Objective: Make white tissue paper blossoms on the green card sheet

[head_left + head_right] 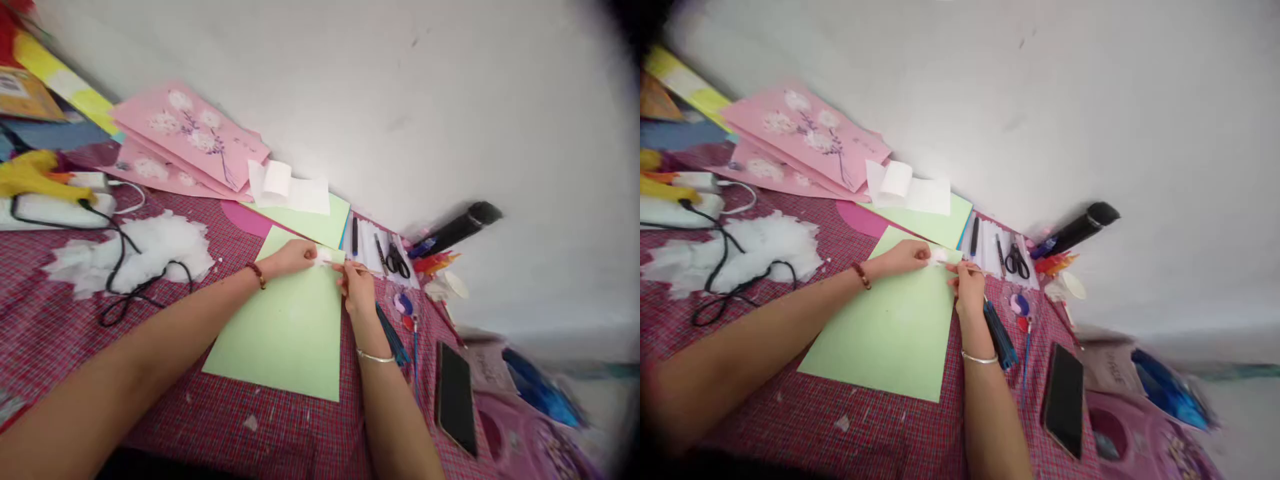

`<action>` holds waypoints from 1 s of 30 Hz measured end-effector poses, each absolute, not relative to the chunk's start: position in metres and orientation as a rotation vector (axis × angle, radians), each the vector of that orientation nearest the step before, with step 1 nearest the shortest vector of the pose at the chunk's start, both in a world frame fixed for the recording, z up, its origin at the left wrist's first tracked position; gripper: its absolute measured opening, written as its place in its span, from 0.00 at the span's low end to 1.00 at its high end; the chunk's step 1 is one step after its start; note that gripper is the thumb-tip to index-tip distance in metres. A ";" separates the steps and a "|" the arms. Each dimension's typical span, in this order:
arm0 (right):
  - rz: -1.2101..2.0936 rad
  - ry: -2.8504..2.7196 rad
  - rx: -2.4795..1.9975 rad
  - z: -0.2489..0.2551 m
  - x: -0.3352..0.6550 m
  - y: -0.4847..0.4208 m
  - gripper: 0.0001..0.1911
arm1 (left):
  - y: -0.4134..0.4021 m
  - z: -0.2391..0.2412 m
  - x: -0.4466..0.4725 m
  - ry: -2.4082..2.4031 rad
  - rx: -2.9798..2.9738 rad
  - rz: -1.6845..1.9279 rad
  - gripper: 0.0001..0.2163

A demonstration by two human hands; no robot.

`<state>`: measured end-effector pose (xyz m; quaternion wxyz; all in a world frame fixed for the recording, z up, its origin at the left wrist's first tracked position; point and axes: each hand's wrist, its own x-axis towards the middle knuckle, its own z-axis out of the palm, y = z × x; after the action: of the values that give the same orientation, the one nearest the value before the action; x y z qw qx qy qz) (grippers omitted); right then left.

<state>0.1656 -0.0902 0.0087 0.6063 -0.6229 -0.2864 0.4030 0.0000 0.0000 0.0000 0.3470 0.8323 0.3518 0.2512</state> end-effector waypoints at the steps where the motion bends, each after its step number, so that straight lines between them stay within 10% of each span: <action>1: 0.929 -0.663 -1.441 0.009 0.166 -0.090 0.15 | 0.000 -0.001 0.002 0.966 2.141 0.703 0.06; 12: 0.930 -0.673 -1.428 0.002 0.169 -0.088 0.17 | 0.009 0.024 -0.030 0.439 1.531 0.339 0.10; 30: 0.839 -0.657 -1.347 0.001 0.167 -0.095 0.17 | -0.002 -0.006 0.011 1.053 2.087 0.728 0.06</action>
<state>0.1675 -0.0946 0.0015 0.6534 -0.5935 -0.2898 0.3700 0.0106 -0.0017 -0.0057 0.3398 0.8016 0.4046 0.2798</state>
